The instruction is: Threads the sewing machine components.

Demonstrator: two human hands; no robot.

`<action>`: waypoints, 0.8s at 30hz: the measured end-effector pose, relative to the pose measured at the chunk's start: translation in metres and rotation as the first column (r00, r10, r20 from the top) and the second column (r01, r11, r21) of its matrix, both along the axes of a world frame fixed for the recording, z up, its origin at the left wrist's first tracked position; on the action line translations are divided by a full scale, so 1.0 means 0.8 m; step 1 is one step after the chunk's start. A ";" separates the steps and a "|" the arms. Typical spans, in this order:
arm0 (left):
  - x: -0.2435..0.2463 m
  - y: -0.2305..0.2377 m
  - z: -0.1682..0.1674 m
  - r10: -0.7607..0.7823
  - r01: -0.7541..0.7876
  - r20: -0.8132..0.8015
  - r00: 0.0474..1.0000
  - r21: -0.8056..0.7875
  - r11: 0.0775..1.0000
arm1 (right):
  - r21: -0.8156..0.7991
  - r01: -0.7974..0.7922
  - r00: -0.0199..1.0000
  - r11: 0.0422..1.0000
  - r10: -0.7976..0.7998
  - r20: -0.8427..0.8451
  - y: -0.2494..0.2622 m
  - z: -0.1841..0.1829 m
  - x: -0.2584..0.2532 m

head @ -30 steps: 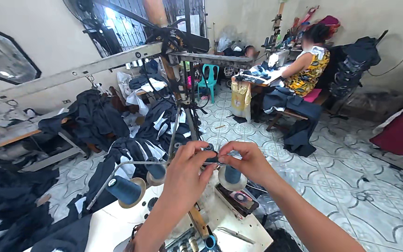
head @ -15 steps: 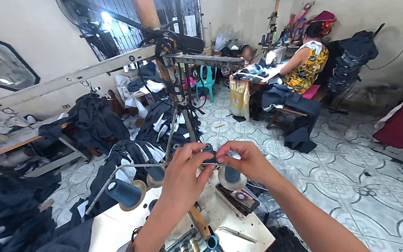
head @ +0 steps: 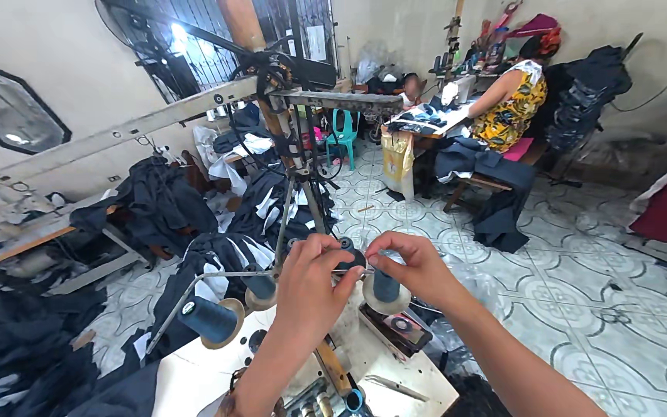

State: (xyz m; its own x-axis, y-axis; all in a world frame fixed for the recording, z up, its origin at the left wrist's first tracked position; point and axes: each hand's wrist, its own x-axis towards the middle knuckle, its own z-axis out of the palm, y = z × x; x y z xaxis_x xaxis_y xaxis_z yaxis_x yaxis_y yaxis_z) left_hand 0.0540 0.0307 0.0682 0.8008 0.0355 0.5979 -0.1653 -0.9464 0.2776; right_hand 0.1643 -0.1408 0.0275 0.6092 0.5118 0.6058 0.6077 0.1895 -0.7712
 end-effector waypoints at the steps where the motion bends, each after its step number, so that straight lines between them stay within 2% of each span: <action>1: 0.001 -0.001 0.001 -0.005 0.005 -0.005 1.000 -0.013 1.000 | 0.019 0.011 1.000 1.000 -0.011 -0.006 -0.001 -0.004 0.000; 15: 0.009 -0.002 0.000 -0.067 0.060 -0.076 0.995 -0.091 0.994 | 0.150 0.087 0.984 0.985 -0.061 -0.168 -0.008 -0.044 -0.020; 24: 0.008 0.003 0.000 -0.099 0.092 -0.078 0.992 -0.093 0.991 | 0.234 0.248 0.961 0.940 -0.209 -0.181 -0.001 -0.057 -0.026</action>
